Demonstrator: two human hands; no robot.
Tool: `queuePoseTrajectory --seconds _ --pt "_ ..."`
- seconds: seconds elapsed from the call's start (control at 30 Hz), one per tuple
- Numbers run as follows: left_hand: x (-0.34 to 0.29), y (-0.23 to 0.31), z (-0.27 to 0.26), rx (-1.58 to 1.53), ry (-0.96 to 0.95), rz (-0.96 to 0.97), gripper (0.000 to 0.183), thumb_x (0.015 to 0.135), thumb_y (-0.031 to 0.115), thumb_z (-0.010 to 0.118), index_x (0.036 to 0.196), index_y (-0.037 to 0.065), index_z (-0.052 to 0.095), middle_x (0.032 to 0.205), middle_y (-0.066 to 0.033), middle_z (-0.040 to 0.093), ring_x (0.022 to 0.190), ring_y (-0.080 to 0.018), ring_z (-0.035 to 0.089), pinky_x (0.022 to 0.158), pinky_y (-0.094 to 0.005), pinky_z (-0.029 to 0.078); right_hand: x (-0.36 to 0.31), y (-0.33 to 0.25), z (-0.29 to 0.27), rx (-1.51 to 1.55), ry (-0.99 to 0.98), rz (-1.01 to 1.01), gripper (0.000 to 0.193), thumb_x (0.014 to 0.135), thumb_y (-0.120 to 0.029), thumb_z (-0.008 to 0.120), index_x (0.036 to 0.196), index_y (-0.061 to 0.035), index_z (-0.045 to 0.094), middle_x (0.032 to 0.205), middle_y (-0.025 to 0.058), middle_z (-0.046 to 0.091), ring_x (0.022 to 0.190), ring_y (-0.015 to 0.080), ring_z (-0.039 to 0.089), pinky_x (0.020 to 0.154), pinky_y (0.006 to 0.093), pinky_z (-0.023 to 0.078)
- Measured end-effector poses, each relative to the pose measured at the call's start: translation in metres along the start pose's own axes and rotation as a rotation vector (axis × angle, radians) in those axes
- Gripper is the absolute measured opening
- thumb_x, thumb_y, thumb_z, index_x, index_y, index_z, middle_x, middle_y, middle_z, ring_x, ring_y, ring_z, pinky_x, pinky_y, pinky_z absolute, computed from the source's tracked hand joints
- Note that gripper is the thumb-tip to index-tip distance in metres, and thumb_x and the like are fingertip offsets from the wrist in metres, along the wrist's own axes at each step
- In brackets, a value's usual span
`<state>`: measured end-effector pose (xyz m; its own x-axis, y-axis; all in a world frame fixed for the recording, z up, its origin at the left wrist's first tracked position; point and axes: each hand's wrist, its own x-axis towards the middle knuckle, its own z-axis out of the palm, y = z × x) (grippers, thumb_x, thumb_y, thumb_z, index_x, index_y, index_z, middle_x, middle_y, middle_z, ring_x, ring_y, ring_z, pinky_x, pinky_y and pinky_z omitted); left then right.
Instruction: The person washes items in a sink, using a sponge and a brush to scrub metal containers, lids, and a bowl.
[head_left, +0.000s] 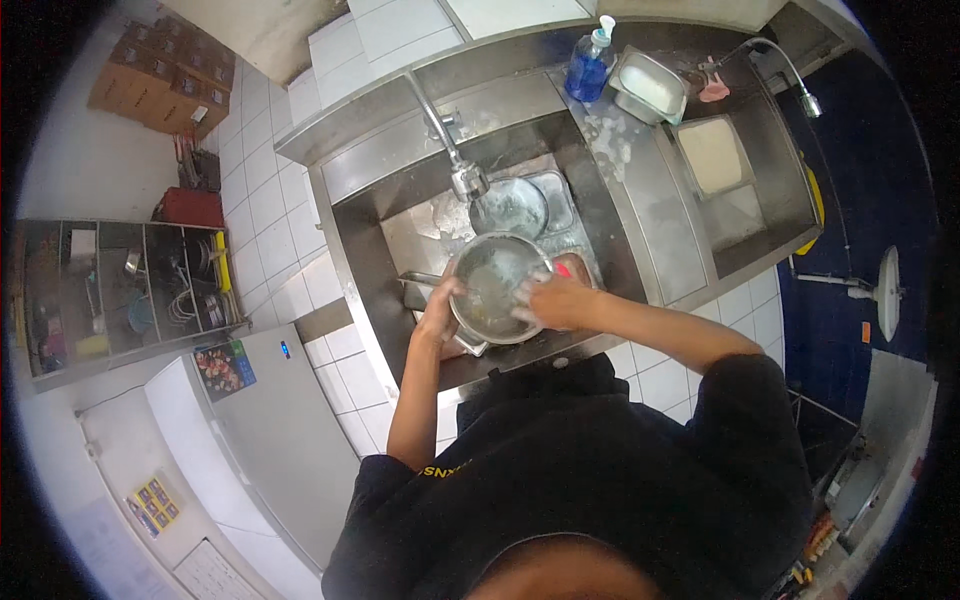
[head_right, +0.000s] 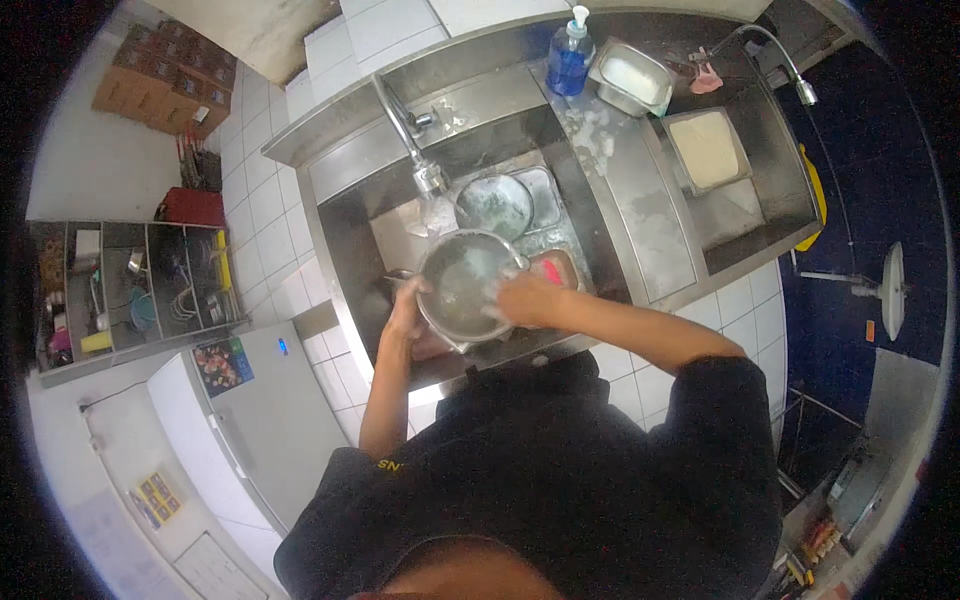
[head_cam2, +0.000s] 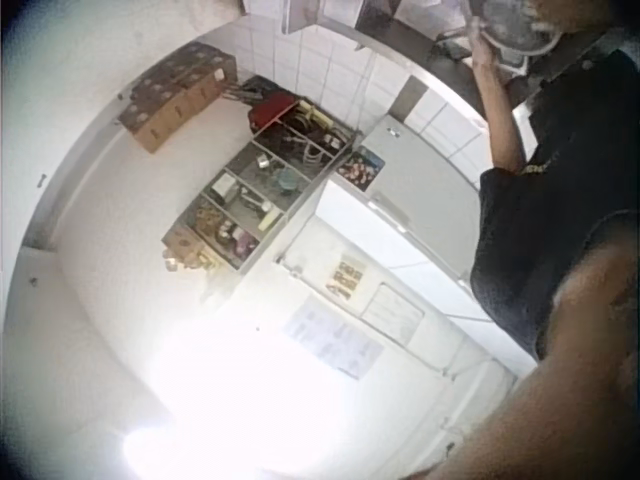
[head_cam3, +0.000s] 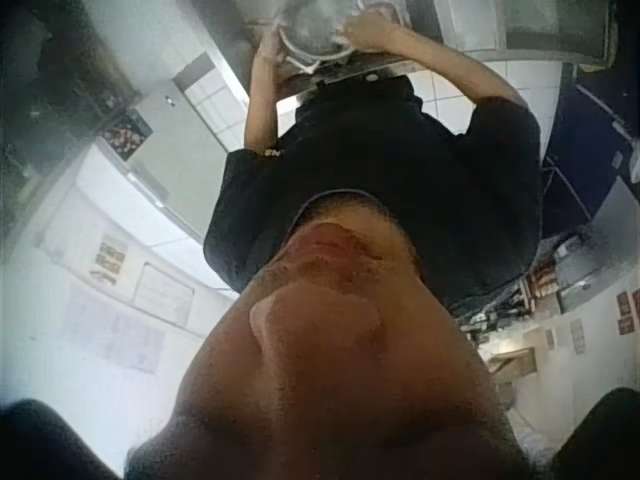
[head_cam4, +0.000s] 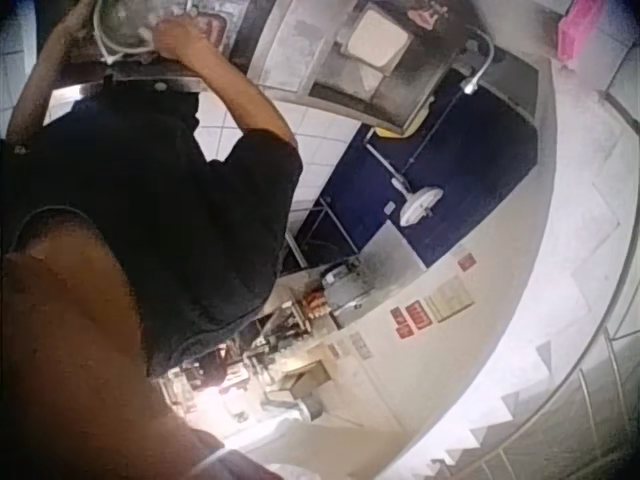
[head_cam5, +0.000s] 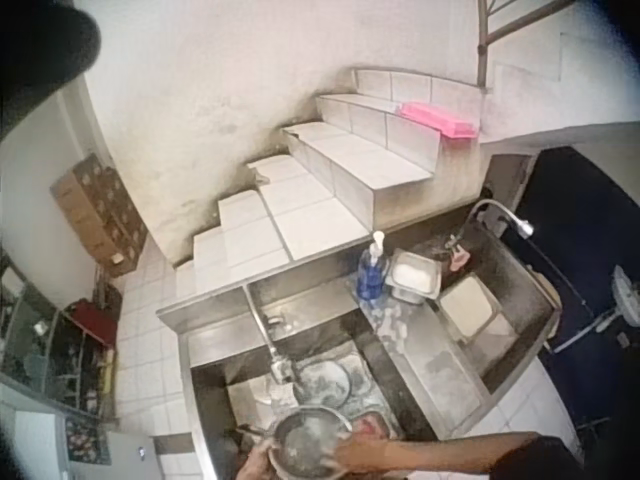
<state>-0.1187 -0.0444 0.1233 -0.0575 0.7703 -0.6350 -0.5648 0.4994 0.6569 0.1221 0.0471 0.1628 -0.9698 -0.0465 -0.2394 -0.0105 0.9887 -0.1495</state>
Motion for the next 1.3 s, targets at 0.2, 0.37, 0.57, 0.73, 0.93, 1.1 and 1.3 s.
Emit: queuePoseTrajectory --seconds 0.2,0.37,0.57,0.73,0.93,1.1,1.3 --pt "-0.029 0.004 0.041 0.103 -0.004 0.016 0.063 0.084 0.032 0.049 0.138 0.003 0.039 0.123 -0.014 0.051 0.113 -0.0298 0.05 0.1 -0.0422 0.04 0.004 0.022 -0.065 0.457 -0.439 0.12 0.089 0.081 -0.056 0.062 0.147 -0.0044 0.033 0.152 0.024 0.029 0.14 0.0353 0.031 0.114 0.0442 0.027" --pt "-0.022 0.001 0.043 0.347 -0.036 0.403 0.068 0.083 0.026 0.041 0.148 0.008 0.034 0.13 -0.0042 0.049 0.099 -0.0146 0.044 0.084 -0.0241 0.036 0.005 0.039 -0.029 0.981 -0.355 -0.033 0.058 0.088 -0.043 0.058 0.13 -0.0027 0.053 0.14 0.0254 0.045 0.133 0.0412 0.039 0.107 0.0476 0.036" --pt "-0.015 -0.005 0.047 0.323 0.082 0.454 0.067 0.085 0.027 0.041 0.148 0.005 0.032 0.129 -0.0053 0.048 0.09 -0.0133 0.042 0.08 -0.0255 0.037 0.029 0.013 0.003 0.024 0.243 0.453 0.026 0.08 -0.008 0.062 0.105 -0.0017 0.063 0.118 0.0202 0.056 0.108 0.039 0.057 0.091 0.0491 0.047" --pt "0.003 -0.021 0.045 0.237 0.042 0.539 0.068 0.086 0.027 0.041 0.148 0.001 0.028 0.129 -0.0056 0.048 0.091 -0.0138 0.045 0.083 -0.0253 0.04 0.071 0.025 0.021 0.51 0.528 0.657 0.023 0.077 -0.007 0.064 0.099 -0.0006 0.061 0.101 0.0201 0.063 0.095 0.0372 0.063 0.08 0.0453 0.049" --pt "0.016 -0.023 0.018 0.261 0.072 0.552 0.07 0.081 0.022 0.042 0.147 0.001 0.031 0.129 -0.0069 0.048 0.09 -0.0139 0.046 0.08 -0.0247 0.04 0.074 0.02 0.026 0.998 0.352 0.397 0.027 0.074 -0.009 0.066 0.099 -0.0007 0.061 0.088 0.021 0.065 0.086 0.0378 0.064 0.076 0.0466 0.049" --pt "0.005 -0.004 0.035 0.459 0.034 0.494 0.069 0.081 0.025 0.042 0.145 0.002 0.034 0.133 -0.0083 0.048 0.102 -0.0147 0.049 0.078 -0.0229 0.04 0.052 0.007 0.027 0.222 0.259 0.469 0.038 0.077 -0.015 0.065 0.114 -0.0043 0.059 0.111 0.0231 0.06 0.099 0.0411 0.061 0.08 0.0474 0.052" --pt "0.02 -0.016 0.027 0.34 0.013 0.459 0.058 0.084 0.022 0.04 0.138 0.0 0.041 0.132 -0.0123 0.048 0.118 -0.0217 0.046 0.098 -0.0304 0.036 0.08 0.02 0.035 0.451 0.601 0.641 0.037 0.078 -0.011 0.063 0.114 -0.0027 0.058 0.115 0.0221 0.055 0.105 0.0394 0.058 0.087 0.0455 0.05"
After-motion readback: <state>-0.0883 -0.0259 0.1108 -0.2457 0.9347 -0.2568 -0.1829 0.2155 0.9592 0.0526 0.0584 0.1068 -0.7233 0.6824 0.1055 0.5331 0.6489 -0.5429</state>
